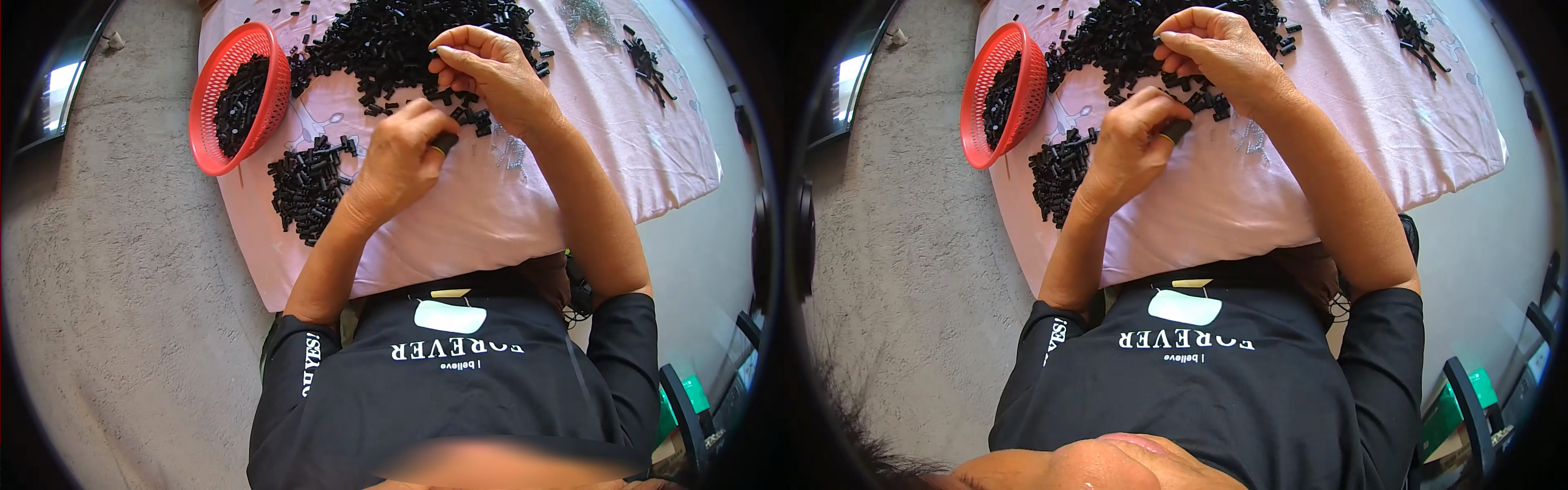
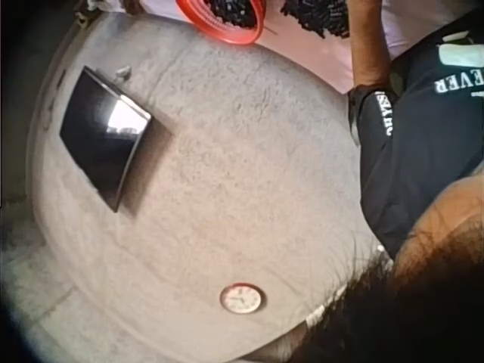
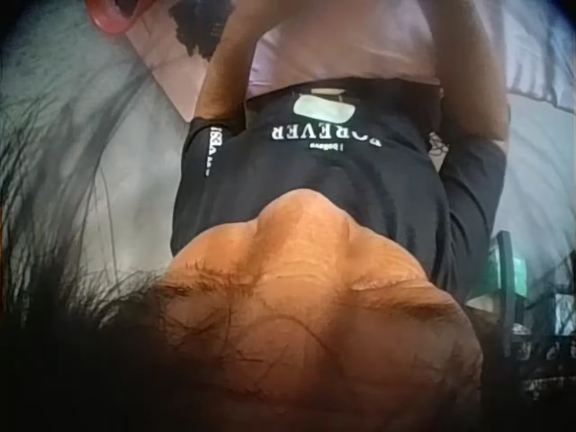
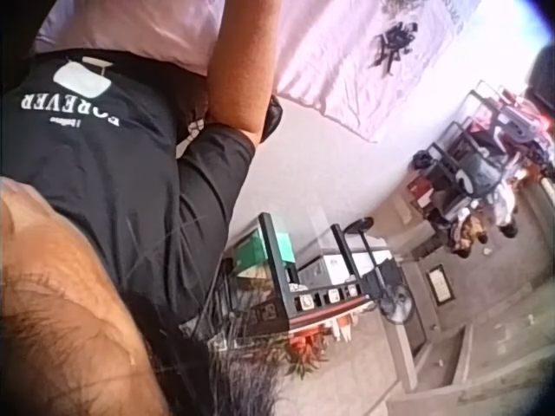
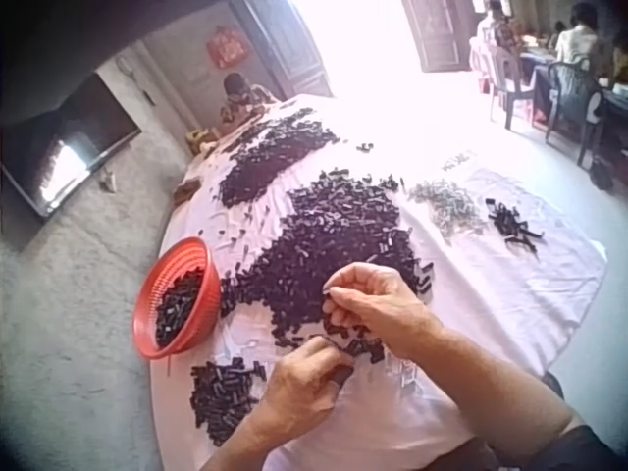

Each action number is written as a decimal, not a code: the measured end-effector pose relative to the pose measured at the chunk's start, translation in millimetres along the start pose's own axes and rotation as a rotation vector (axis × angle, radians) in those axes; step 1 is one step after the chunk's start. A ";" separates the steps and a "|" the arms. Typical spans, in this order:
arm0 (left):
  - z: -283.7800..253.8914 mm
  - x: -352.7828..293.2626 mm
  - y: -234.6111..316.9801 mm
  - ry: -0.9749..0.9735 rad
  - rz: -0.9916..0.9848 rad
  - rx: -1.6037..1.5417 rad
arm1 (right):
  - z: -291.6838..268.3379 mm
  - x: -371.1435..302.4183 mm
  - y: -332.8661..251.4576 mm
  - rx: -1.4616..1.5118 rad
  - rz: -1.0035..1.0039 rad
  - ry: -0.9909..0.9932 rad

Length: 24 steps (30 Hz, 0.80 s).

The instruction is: Manually assembling small black plastic components at a workbench.

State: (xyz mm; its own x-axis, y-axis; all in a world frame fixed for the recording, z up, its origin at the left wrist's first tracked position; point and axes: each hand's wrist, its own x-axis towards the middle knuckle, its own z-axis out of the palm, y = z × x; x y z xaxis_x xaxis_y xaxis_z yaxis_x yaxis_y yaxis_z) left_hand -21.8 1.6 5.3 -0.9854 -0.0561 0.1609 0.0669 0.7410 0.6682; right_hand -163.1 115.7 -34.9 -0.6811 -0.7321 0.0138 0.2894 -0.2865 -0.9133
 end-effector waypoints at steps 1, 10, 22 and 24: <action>3.8 -0.8 1.3 -0.007 0.055 0.011 | -0.8 1.1 0.9 0.017 -0.001 0.004; 17.9 -2.9 1.4 -0.066 0.199 0.128 | 1.2 -0.1 -1.7 -0.028 -0.023 -0.011; 9.1 -2.7 0.5 0.114 0.041 0.008 | 5.5 -2.4 -3.7 0.009 0.055 -0.081; 2.8 -2.2 -2.2 0.232 0.010 -0.054 | 5.5 -3.6 -5.7 0.009 0.049 -0.097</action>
State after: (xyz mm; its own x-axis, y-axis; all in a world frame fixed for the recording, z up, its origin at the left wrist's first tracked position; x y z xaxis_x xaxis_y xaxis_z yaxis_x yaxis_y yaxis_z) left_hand -20.2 1.9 1.4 -0.9226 -0.2064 0.3260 0.0905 0.7056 0.7028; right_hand -158.6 116.5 -27.5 -0.5975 -0.8018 0.0092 0.3271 -0.2541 -0.9102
